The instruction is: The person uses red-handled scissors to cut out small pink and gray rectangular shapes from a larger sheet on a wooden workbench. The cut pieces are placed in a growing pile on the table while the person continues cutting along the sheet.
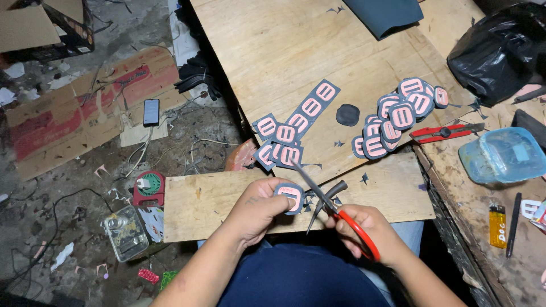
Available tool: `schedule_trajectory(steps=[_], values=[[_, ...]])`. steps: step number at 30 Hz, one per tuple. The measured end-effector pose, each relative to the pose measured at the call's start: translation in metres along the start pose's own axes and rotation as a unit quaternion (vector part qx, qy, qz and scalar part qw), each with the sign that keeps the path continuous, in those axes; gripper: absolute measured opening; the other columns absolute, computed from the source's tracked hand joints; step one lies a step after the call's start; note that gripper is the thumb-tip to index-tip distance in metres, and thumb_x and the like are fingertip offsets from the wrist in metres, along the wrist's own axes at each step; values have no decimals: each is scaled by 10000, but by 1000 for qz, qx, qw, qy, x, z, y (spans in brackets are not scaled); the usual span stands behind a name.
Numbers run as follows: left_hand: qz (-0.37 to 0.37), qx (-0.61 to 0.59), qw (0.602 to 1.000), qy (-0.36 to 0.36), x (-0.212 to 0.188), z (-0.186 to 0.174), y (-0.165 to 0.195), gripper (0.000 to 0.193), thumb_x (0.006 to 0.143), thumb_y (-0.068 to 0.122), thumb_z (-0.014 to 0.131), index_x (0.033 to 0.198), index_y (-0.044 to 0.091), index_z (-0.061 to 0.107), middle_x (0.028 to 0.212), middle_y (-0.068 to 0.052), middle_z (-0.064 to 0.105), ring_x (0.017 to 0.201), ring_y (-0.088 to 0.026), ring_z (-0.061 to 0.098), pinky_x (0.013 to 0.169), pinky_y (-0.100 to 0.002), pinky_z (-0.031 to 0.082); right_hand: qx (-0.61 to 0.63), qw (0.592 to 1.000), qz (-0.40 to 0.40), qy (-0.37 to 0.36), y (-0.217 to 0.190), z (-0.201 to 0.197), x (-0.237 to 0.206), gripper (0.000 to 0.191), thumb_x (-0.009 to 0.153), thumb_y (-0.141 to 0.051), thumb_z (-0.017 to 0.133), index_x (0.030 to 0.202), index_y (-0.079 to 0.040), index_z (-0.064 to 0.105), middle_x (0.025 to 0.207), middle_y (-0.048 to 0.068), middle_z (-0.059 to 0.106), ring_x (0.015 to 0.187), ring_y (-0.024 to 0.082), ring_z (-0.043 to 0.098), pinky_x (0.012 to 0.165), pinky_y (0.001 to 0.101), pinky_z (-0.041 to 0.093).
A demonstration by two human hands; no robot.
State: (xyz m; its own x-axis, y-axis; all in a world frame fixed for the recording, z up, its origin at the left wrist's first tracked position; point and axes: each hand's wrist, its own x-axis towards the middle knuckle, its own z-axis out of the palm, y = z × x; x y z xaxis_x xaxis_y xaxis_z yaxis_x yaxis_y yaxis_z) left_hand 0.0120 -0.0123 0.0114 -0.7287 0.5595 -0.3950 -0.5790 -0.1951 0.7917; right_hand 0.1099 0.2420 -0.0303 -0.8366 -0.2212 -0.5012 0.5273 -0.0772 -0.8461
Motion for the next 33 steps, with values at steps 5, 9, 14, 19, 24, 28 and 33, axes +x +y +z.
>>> schedule_trajectory(steps=[5,9,14,19,24,28,33], values=[[28,77,995,-49,-5,10,-4,230,844,31,677,1068,-17,648,941,-26,699,829,-81,651,760,-232,539,20,985,-165,44,-22,26,13,443,835,-125,770,1215,7,585,963,80,676,808,111,647,688,266,540],[22,92,993,-76,-6,12,-8,237,844,55,690,1064,-21,642,934,-36,698,828,-85,662,755,-234,544,14,978,-194,73,-34,37,11,457,836,-82,779,1229,13,565,925,97,697,797,151,692,713,297,577],[47,112,991,-48,-9,4,-9,217,860,23,688,1064,-39,649,944,-45,697,835,-83,653,766,-230,540,-20,991,-88,94,-41,18,13,353,850,-88,762,1120,59,589,767,97,650,623,171,638,542,333,511],[45,78,996,17,-4,2,-2,274,822,3,693,1070,-1,577,925,-67,726,784,-80,683,706,-224,556,-105,994,-11,37,-28,24,15,355,847,-111,779,1128,21,606,841,69,682,718,136,644,654,283,530],[16,199,979,-32,-5,16,-8,329,820,22,771,1090,-27,589,891,-85,695,731,-61,630,640,-220,508,17,988,-139,69,-20,28,23,412,812,-75,762,1175,-13,576,964,57,680,874,99,664,770,244,547],[92,261,960,32,9,20,-9,334,815,71,787,1076,17,587,872,-52,646,657,-84,566,579,-254,468,-25,972,-173,154,-28,7,41,390,830,-64,786,1149,29,581,929,66,685,818,101,644,729,241,533],[435,555,680,204,37,4,4,254,835,116,769,1036,28,640,971,-105,656,915,-209,653,806,-345,492,-98,916,-222,319,-62,-44,56,355,905,-122,740,1179,28,572,934,59,718,783,90,659,682,224,525]])
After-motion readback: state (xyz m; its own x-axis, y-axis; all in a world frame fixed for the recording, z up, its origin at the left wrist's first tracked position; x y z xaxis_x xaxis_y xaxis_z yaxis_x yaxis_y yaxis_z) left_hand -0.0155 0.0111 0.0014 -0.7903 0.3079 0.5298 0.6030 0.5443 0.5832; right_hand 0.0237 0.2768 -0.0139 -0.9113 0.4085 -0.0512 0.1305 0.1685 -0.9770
